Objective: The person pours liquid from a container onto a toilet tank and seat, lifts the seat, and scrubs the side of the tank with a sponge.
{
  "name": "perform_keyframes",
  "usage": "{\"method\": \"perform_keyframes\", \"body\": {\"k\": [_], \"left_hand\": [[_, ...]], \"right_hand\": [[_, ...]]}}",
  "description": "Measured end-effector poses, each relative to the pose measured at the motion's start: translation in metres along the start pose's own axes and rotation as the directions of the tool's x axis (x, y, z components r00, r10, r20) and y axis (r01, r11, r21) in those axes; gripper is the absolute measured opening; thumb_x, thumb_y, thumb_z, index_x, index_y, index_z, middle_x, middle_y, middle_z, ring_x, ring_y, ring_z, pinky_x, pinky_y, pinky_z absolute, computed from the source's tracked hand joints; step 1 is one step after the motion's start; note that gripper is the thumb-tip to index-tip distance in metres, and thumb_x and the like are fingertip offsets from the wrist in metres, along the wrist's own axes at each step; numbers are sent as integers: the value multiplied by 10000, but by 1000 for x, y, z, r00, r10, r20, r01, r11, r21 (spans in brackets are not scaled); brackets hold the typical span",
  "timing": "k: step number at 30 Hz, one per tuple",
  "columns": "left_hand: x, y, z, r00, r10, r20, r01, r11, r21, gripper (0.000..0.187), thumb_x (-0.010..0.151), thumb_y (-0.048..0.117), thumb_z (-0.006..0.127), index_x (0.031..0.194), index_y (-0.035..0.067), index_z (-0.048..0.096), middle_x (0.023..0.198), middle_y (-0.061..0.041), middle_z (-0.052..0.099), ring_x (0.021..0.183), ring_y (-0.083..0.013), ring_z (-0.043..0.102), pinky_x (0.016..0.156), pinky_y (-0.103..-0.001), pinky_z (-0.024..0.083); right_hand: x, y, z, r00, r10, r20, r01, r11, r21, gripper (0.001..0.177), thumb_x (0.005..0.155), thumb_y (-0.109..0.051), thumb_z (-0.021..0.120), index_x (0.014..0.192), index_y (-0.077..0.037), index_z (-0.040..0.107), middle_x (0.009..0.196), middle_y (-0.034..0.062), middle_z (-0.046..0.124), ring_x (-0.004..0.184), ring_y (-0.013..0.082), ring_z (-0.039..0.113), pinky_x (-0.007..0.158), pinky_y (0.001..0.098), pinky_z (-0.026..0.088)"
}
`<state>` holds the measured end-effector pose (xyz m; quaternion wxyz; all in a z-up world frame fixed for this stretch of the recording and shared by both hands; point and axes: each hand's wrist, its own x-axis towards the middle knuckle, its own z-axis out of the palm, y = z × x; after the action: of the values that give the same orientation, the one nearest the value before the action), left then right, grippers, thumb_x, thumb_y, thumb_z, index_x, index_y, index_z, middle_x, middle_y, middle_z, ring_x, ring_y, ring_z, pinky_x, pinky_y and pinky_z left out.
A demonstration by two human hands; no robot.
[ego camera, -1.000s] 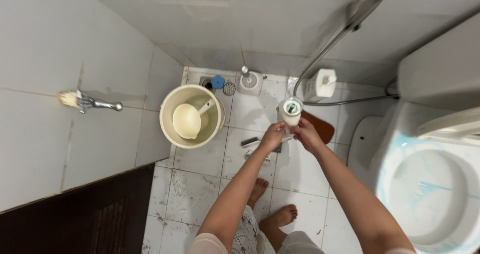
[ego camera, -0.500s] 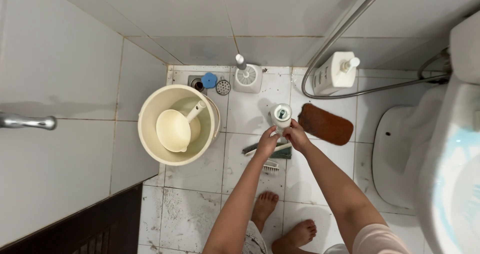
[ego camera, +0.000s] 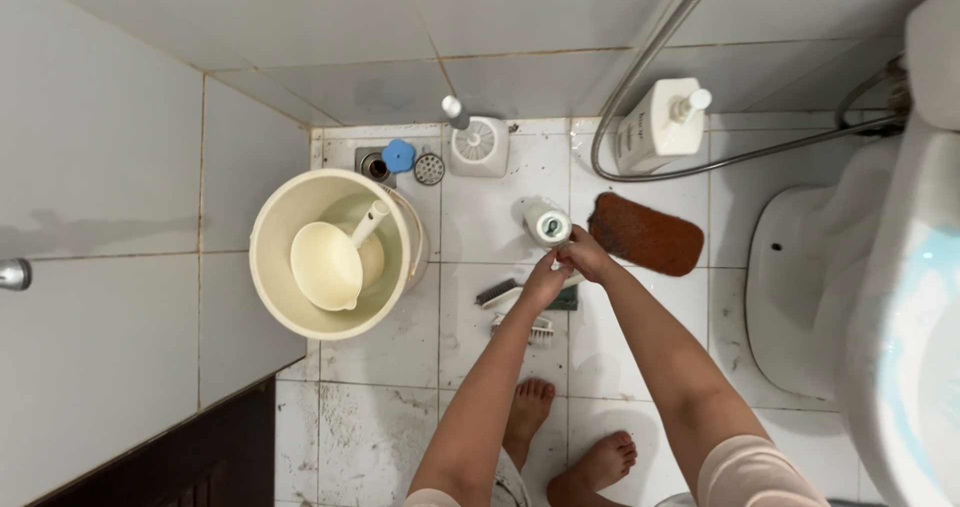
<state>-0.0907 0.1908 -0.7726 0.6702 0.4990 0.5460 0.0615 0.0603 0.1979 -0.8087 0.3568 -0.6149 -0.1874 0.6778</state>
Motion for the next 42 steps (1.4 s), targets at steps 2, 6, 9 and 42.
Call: {"method": "perform_keyframes", "body": {"k": [2, 6, 9, 42], "left_hand": [[-4, 5, 12, 999, 33, -30, -32, 998, 56, 728, 930, 328, 618, 1561, 70, 361, 1513, -192, 517, 1397, -311, 501, 1140, -383, 388], [-37, 15, 33, 977, -66, -204, 110, 971, 214, 619, 931, 295, 587, 1507, 97, 477, 1503, -175, 506, 1360, -361, 503, 1134, -433, 388], [-76, 13, 61, 958, 74, -275, -1, 967, 256, 575, 933, 220, 596, 1481, 78, 495, 1481, -188, 489, 1350, -377, 485, 1137, -445, 377], [-427, 199, 405, 731, 269, 628, -610, 670, 423, 401, 922, 10, 530, 1311, 90, 582, 1464, -117, 430, 1371, -320, 434, 1099, -403, 406]], "right_hand": [[-5, -1, -7, 1000, -18, 0, 18, 998, -60, 794, 733, 95, 587, 1498, -3, 400, 1403, 224, 541, 1173, 316, 612, 961, 424, 536], [-34, -1, -10, 962, -230, -147, 108, 814, -570, 796, 816, -17, 674, 1547, -33, 359, 1558, 240, 411, 1406, 381, 462, 1161, 429, 399], [-94, 0, -16, 882, -441, -168, 195, 664, -722, 733, 859, -30, 686, 1531, -51, 393, 1605, 223, 342, 1486, 406, 320, 1233, 453, 290], [-693, 87, -146, -155, 61, -986, 33, 998, 57, 571, 847, 85, 578, 1385, -95, 514, 1567, 140, 318, 1441, 392, 195, 1181, 497, 272]]}}
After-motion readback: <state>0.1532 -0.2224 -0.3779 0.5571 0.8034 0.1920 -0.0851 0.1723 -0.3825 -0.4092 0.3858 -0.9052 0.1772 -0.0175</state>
